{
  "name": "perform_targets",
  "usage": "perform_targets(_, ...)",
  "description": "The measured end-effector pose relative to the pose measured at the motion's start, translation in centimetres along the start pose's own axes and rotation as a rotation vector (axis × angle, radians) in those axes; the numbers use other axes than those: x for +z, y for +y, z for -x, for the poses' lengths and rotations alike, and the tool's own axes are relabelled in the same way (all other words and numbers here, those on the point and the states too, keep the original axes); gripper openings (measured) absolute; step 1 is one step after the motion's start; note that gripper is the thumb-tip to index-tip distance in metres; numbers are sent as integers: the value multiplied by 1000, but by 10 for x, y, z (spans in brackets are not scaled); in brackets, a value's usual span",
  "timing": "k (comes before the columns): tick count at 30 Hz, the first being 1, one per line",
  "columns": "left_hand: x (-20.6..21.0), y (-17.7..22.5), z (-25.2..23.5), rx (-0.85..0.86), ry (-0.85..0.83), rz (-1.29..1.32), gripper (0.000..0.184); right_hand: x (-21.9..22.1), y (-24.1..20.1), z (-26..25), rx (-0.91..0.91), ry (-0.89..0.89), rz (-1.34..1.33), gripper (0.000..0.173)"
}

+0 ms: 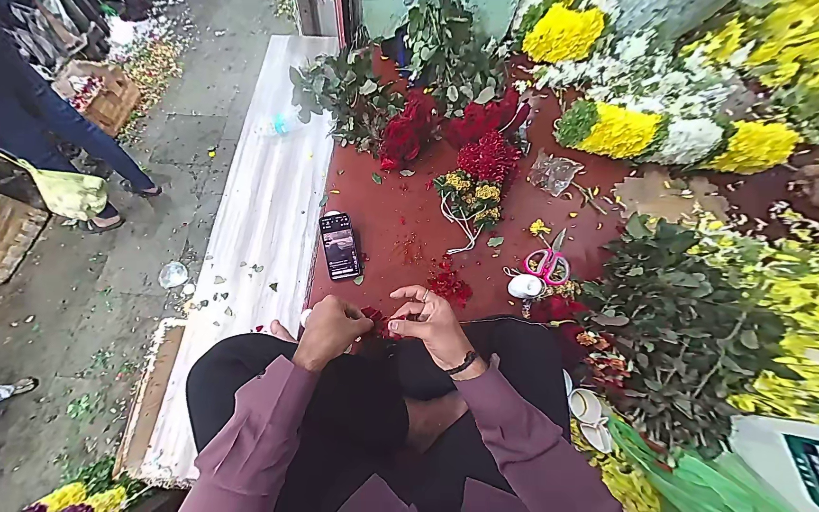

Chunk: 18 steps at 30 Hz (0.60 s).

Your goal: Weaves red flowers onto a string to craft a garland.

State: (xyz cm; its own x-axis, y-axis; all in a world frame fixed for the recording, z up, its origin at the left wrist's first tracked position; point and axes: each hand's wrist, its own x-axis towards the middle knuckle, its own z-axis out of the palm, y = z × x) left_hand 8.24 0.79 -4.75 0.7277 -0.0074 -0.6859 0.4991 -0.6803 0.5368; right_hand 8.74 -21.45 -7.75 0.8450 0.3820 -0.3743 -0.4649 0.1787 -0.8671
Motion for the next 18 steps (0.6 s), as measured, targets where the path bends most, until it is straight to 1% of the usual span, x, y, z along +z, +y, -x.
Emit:
perform_targets(2, 1, -1, -1, 27, -23, 69, 20, 8, 4, 4, 13, -5, 17, 54)
perform_targets(5, 4, -1, -1, 83, -74, 140, 13, 13, 14, 1, 63, 83, 74, 55)
perform_targets(7, 3, 0, -1, 98, -107, 146, 14, 14, 18, -4, 100, 136, 118, 57)
perform_targets(10, 3, 0, 0, 102, -134, 180, 18, 12, 20, -6, 98, 165, 196, 61)
perform_targets(14, 2, -2, 0, 127, -136, 206, 18, 7, 18, -8, 111, 139, 280, 72)
perform_targets(18, 1, -3, 0, 159, -124, 247, 14, -17, 18, -16, 225, -18, 379, 96)
